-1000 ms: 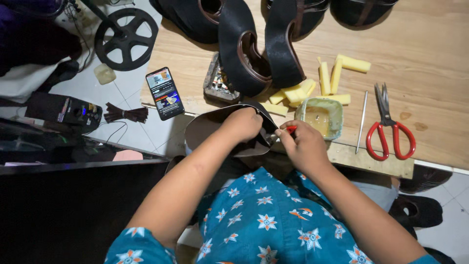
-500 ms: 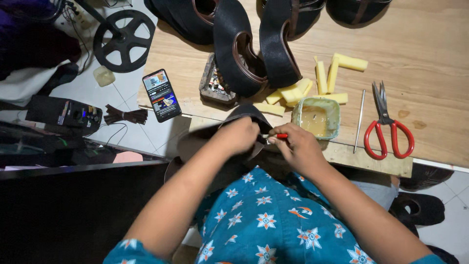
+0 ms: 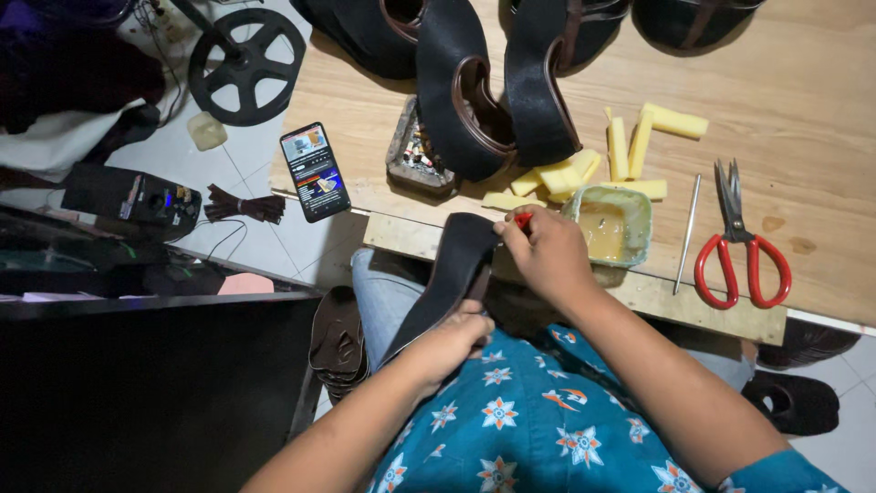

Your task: The person sits at a workbench and uses a brush to apply glue from a container onto the edges of leather shoe uppers, working on one upper at a time and setting finished pieces aside with other completed uppers on the table.

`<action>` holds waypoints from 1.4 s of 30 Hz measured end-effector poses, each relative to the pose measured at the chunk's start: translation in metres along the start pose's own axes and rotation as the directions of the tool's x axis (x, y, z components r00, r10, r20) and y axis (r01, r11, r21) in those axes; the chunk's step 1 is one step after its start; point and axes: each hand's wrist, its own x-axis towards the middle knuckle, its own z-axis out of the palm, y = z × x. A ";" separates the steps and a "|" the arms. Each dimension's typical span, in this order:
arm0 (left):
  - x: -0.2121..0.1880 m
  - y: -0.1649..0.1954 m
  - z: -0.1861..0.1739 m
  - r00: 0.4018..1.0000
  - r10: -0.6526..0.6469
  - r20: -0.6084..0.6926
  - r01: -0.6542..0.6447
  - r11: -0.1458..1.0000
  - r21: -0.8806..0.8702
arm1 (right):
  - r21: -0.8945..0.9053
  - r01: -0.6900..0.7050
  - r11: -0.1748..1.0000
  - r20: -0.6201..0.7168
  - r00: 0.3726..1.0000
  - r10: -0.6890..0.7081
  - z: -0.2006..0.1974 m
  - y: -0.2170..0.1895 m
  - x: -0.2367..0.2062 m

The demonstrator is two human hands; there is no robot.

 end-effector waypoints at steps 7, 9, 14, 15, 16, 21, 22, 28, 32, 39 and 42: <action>-0.026 -0.016 0.006 0.585 0.759 -0.286 -0.415 0.583 0.698 | 0.026 -0.056 0.998 0.015 0.998 0.056 0.004 -0.001 0.001; -0.024 -0.010 0.006 0.511 0.783 -0.354 -0.494 0.605 0.625 | 0.020 -0.037 0.999 0.004 0.999 0.037 0.005 -0.003 0.001; 0.024 0.004 -0.011 0.621 0.574 -0.534 -0.743 0.648 -0.167 | 0.092 -0.073 0.993 0.025 0.997 0.071 0.004 -0.005 -0.002; 0.033 0.005 -0.015 0.581 0.594 -0.557 -0.757 0.645 -0.101 | 0.071 -0.096 0.993 0.045 0.995 0.093 0.002 -0.005 -0.003; 0.042 0.006 -0.019 0.536 0.616 -0.577 -0.769 0.639 -0.032 | 0.051 -0.116 0.992 0.063 0.992 0.112 0.001 -0.004 -0.004; 0.056 0.009 -0.028 0.493 0.705 -0.510 -0.817 0.577 0.008 | 0.263 -0.223 0.939 0.121 0.973 0.197 -0.001 -0.002 -0.007; 0.059 0.012 -0.029 0.489 0.694 -0.529 -0.823 0.567 -0.017 | 0.297 -0.273 0.915 0.149 0.960 0.238 -0.001 -0.001 -0.007; 0.071 0.031 -0.046 0.606 0.679 -0.414 -0.760 0.649 -0.048 | 0.228 -0.153 0.962 0.142 0.982 0.122 -0.001 0.004 -0.003; 0.074 0.042 -0.059 0.682 0.713 -0.159 -0.716 0.696 0.050 | 0.287 -0.083 0.954 0.164 0.986 0.036 -0.009 0.005 -0.003; 0.035 0.049 -0.044 0.689 0.712 -0.138 -0.674 0.699 0.238 | 0.348 -0.034 0.937 0.143 0.990 -0.017 -0.023 -0.002 -0.009; 0.023 0.049 -0.040 0.667 0.734 -0.131 -0.656 0.661 0.364 | 0.344 0.008 0.939 0.157 0.985 -0.065 -0.026 -0.008 -0.007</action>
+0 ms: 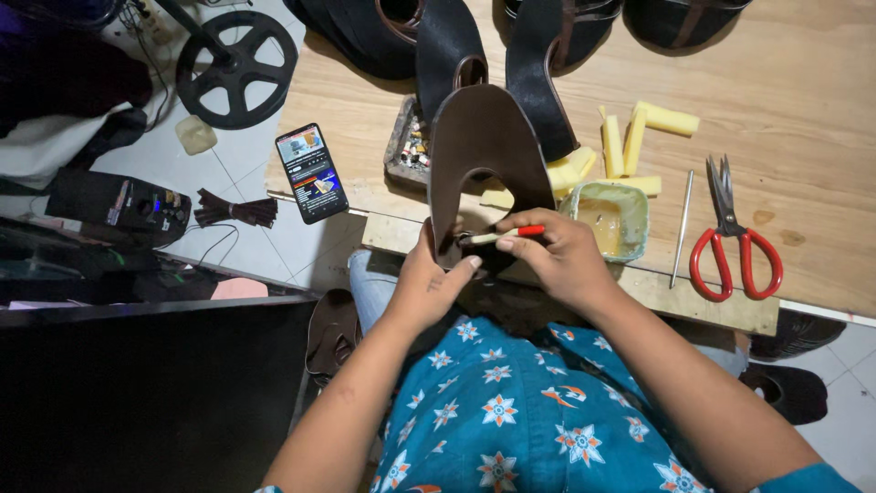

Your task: The person sits at a workbench and uses a brush to apply glue from a container onto the edges of leather shoe uppers, working on one upper at a time and setting finished pieces aside with other completed uppers on the table.

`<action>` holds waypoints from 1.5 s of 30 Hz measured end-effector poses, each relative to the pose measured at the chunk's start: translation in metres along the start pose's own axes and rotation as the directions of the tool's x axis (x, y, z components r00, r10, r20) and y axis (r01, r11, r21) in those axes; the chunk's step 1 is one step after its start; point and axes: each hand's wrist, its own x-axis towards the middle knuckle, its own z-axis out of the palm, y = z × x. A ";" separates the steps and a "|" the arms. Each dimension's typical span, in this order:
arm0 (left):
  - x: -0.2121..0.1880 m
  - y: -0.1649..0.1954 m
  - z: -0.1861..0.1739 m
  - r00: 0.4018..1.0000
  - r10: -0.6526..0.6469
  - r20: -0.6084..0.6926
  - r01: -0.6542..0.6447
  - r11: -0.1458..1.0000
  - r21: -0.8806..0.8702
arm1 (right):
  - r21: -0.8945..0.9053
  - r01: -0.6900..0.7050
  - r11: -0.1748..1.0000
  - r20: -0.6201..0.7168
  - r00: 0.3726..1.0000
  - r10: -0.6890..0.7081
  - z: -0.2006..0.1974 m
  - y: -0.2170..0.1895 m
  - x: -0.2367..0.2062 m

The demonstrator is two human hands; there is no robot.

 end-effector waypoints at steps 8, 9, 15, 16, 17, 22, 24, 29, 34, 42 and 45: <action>-0.008 -0.024 0.006 0.977 -0.123 -0.171 0.109 0.990 -0.092 | -0.162 0.303 0.939 -0.090 0.943 -0.320 -0.021 -0.039 -0.026; -0.010 -0.026 0.005 0.973 -0.119 -0.198 0.109 0.992 -0.059 | -0.146 0.320 0.936 -0.114 0.934 -0.338 -0.029 -0.044 -0.035; -0.018 -0.019 -0.006 0.965 -0.054 -0.258 0.061 0.998 0.020 | -0.338 -0.025 0.941 -0.404 0.907 -0.121 -0.088 -0.027 -0.045; -0.020 -0.014 -0.005 0.961 -0.109 -0.256 0.092 0.993 -0.077 | -0.395 -0.147 0.907 -0.403 0.915 -0.027 -0.093 -0.018 -0.040; -0.021 -0.010 -0.004 0.955 -0.164 -0.249 0.123 0.978 -0.171 | -0.443 -0.160 0.882 -0.364 0.931 -0.014 -0.094 -0.008 -0.035; -0.018 0.010 0.007 0.960 0.022 -0.280 -0.010 0.999 0.044 | -0.610 0.000 0.793 -0.190 0.971 -0.146 -0.087 0.021 -0.030; -0.016 0.014 0.010 0.957 0.017 -0.290 0.002 0.998 0.067 | -0.513 -0.018 0.858 -0.308 0.937 -0.164 -0.090 0.019 -0.039; -0.010 0.007 0.015 0.944 -0.049 -0.325 0.051 0.999 -0.002 | -0.514 -0.123 0.849 -0.422 0.898 -0.126 -0.104 -0.007 -0.065; -0.005 -0.015 0.024 0.952 -0.069 -0.298 0.026 0.989 -0.145 | 0.297 -0.182 0.937 -0.289 0.919 0.269 -0.098 -0.033 -0.075; 0.008 -0.026 0.035 0.942 -0.218 -0.256 0.145 0.950 -0.275 | -0.163 0.195 0.967 0.065 0.980 -0.186 -0.009 -0.015 -0.020; 0.007 -0.027 0.033 0.889 -0.415 -0.196 0.287 0.836 -0.468 | -0.161 0.177 0.971 0.091 0.982 -0.164 0.009 -0.003 -0.009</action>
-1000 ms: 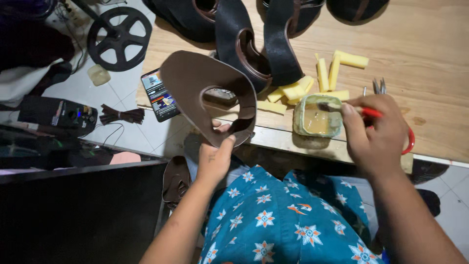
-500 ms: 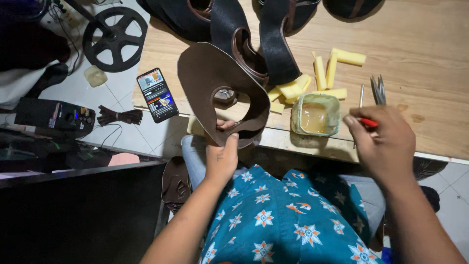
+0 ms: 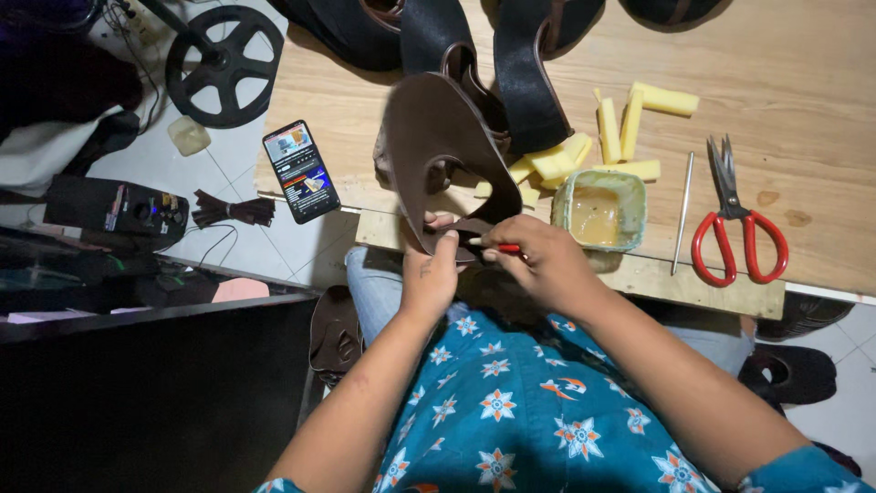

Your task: The person sits at a workbench and uses a brush to apply glue from a container onto the edges of leather shoe uppers, working on one upper at a time and setting finished pieces aside with other completed uppers on the table.

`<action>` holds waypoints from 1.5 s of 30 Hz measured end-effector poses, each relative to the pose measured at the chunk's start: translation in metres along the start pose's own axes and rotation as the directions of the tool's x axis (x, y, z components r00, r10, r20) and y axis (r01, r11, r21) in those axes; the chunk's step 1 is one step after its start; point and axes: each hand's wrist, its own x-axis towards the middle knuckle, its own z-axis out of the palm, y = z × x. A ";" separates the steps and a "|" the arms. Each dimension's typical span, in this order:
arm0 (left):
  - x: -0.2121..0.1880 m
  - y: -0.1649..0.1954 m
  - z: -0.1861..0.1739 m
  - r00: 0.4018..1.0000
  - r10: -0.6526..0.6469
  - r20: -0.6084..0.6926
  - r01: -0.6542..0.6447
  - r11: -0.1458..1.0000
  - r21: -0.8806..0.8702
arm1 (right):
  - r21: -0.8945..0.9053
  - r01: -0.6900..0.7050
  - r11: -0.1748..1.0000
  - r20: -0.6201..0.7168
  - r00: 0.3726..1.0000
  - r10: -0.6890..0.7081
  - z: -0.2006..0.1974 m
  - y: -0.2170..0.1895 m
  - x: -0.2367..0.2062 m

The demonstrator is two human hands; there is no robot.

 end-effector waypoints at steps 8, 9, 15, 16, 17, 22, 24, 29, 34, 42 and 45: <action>0.011 -0.013 -0.015 0.969 0.243 0.052 -0.243 0.970 -0.003 | 0.143 -0.290 0.946 0.172 0.949 0.265 -0.012 0.010 0.004; 0.011 -0.014 -0.017 0.993 0.113 0.033 -0.114 0.993 0.020 | 0.162 -0.303 0.939 0.156 0.948 0.278 -0.016 0.009 0.002; 0.010 -0.019 -0.014 0.985 0.165 0.056 -0.167 0.985 0.051 | 0.024 0.067 0.997 -0.027 0.997 -0.066 -0.009 0.004 -0.007; 0.010 -0.019 -0.013 0.987 0.159 0.038 -0.162 0.982 0.098 | 0.036 0.067 0.997 -0.008 0.998 -0.066 -0.004 0.004 -0.007; 0.011 -0.018 -0.012 0.988 0.155 0.019 -0.156 0.977 0.145 | 0.047 0.068 0.997 0.012 0.998 -0.068 -0.004 0.005 -0.006; 0.009 0.002 -0.011 0.965 0.261 -0.022 -0.218 0.848 0.484 | 0.175 -0.286 0.942 0.091 0.957 0.274 -0.024 0.006 -0.015; 0.009 0.016 -0.009 0.966 0.256 -0.045 -0.178 0.776 0.604 | 0.136 -0.207 0.969 0.024 0.978 0.206 -0.034 0.004 -0.019; 0.013 0.044 0.003 0.931 0.361 0.057 -0.279 0.602 0.748 | 0.023 0.080 0.996 -0.055 0.995 -0.079 -0.020 -0.004 -0.016; 0.018 0.043 0.006 0.954 0.296 0.055 -0.236 0.621 0.748 | -0.064 0.107 0.992 0.079 0.992 -0.102 0.002 0.002 -0.012; 0.022 0.026 -0.005 0.934 0.349 0.081 -0.310 0.672 0.672 | 0.116 -0.061 0.991 0.059 0.997 0.054 0.000 0.018 -0.014; 0.023 0.022 -0.004 0.922 0.376 0.091 -0.336 0.663 0.669 | 0.069 0.092 0.993 0.043 0.995 -0.095 0.002 0.016 -0.013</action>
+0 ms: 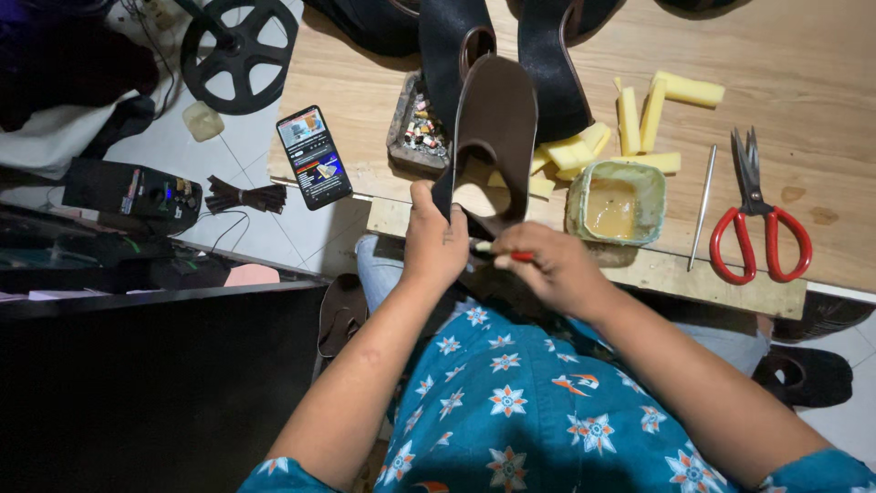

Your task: The person sits at a workbench and uses a brush to apply glue from a container onto the edges of leather shoe uppers, working on one upper at a time and setting finished pieces aside with other completed uppers on the table.

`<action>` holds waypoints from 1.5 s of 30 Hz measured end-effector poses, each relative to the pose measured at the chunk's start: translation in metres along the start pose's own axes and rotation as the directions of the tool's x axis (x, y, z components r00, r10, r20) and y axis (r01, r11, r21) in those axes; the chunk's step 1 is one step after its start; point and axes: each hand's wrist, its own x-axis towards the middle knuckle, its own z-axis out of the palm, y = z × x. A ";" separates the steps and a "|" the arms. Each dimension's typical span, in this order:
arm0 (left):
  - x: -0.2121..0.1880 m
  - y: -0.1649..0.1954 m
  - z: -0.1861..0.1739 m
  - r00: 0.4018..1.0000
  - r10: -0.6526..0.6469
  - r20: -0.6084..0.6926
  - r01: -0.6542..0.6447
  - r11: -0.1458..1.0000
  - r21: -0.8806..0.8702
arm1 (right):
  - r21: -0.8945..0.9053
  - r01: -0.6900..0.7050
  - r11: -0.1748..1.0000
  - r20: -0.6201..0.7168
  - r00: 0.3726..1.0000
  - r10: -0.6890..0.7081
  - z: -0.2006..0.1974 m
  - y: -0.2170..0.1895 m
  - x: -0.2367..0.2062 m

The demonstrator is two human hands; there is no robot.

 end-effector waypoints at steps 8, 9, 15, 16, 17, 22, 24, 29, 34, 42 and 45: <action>0.001 0.002 -0.007 0.999 -0.043 0.003 0.043 0.997 -0.058 | 0.125 -0.112 0.986 0.032 0.994 0.109 -0.038 -0.017 -0.018; 0.000 0.004 -0.009 1.000 -0.006 -0.016 0.006 0.999 -0.039 | 0.076 -0.101 0.992 -0.073 0.992 0.106 -0.046 -0.017 -0.023; -0.010 0.027 -0.018 0.999 -0.014 -0.031 0.017 0.994 0.108 | -0.447 -0.231 0.864 -0.398 0.917 0.040 -0.083 0.004 -0.029; -0.008 0.032 -0.018 0.999 -0.038 -0.022 0.041 0.990 0.132 | -0.427 -0.235 0.873 -0.370 0.926 0.069 -0.083 0.008 -0.028; -0.007 0.035 -0.019 0.998 -0.063 -0.014 0.065 0.986 0.155 | -0.407 -0.240 0.881 -0.340 0.935 0.097 -0.084 0.010 -0.028; 0.002 0.047 -0.021 0.992 -0.120 0.038 0.105 0.953 0.284 | -0.518 -0.214 0.828 -0.444 0.895 -0.046 -0.097 -0.010 -0.047; 0.005 0.048 -0.022 0.987 -0.151 0.061 0.125 0.941 0.314 | -0.345 -0.316 0.884 -0.484 0.866 0.121 -0.099 -0.021 -0.052; 0.007 0.050 -0.021 0.989 -0.120 0.089 0.078 0.922 0.379 | -0.038 -0.181 0.983 -0.202 0.965 0.170 -0.074 -0.040 -0.044; 0.005 0.050 -0.014 0.989 -0.058 0.135 -0.009 0.892 0.451 | -0.089 0.035 0.995 -0.028 0.999 -0.037 -0.022 -0.032 -0.010; 0.000 0.038 -0.009 0.990 -0.043 0.134 -0.010 0.927 0.375 | -0.241 -0.009 0.970 0.042 0.999 0.020 -0.013 -0.023 -0.018; -0.001 0.036 -0.008 0.990 -0.054 0.127 0.007 0.940 0.342 | -0.146 0.020 0.989 -0.026 0.999 -0.024 0.000 -0.018 -0.019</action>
